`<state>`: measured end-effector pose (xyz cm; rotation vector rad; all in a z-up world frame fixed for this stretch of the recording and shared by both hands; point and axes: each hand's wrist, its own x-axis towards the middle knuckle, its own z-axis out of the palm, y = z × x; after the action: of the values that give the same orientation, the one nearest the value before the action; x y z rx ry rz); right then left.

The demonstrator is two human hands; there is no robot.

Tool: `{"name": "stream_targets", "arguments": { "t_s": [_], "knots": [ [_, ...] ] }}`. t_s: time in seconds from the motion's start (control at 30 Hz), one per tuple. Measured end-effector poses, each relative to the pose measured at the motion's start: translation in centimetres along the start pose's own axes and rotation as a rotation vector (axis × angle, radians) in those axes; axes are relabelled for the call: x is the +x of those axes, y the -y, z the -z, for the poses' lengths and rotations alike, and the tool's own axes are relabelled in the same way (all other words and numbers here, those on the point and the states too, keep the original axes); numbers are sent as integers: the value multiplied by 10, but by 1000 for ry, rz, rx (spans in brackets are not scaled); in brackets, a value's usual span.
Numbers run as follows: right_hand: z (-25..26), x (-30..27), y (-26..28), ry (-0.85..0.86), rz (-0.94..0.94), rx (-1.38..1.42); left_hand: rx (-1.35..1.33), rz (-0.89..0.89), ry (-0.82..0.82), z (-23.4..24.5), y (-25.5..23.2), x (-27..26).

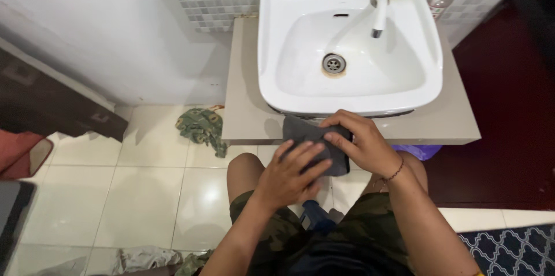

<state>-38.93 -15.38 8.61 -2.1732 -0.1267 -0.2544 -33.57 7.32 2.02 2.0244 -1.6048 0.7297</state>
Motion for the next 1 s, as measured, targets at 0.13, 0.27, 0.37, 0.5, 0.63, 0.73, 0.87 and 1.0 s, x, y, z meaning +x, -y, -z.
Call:
{"name": "stream_targets", "arguments": {
  "t_s": [0.13, 0.27, 0.37, 0.5, 0.63, 0.73, 0.87, 1.0],
  "knots": [
    [13, -2, -2, 14, 170, 23, -503, 313, -292, -5, 3, 13],
    [21, -8, 2, -11, 151, 134, -796, 572, -162, -5, 11, 32],
    [35, -6, 5, -188, 77, 91, -1050, 898, -26, -4, 20, 51],
    [45, 7, -1, -430, -76, 32, -921, 828, -130, 1, 32, 84],
    [46, 33, -9, -627, -54, -204, -642, 789, -263, 0, 52, 116],
    [42, 38, -15, -584, 207, -601, -345, 553, -374, 1, 66, 112],
    [15, 25, -20, -202, 93, -643, -177, 616, -235, -7, 74, 88],
    [8, 26, -23, -184, 94, -814, -315, 803, -216, -19, 27, 65]
  ]
}}
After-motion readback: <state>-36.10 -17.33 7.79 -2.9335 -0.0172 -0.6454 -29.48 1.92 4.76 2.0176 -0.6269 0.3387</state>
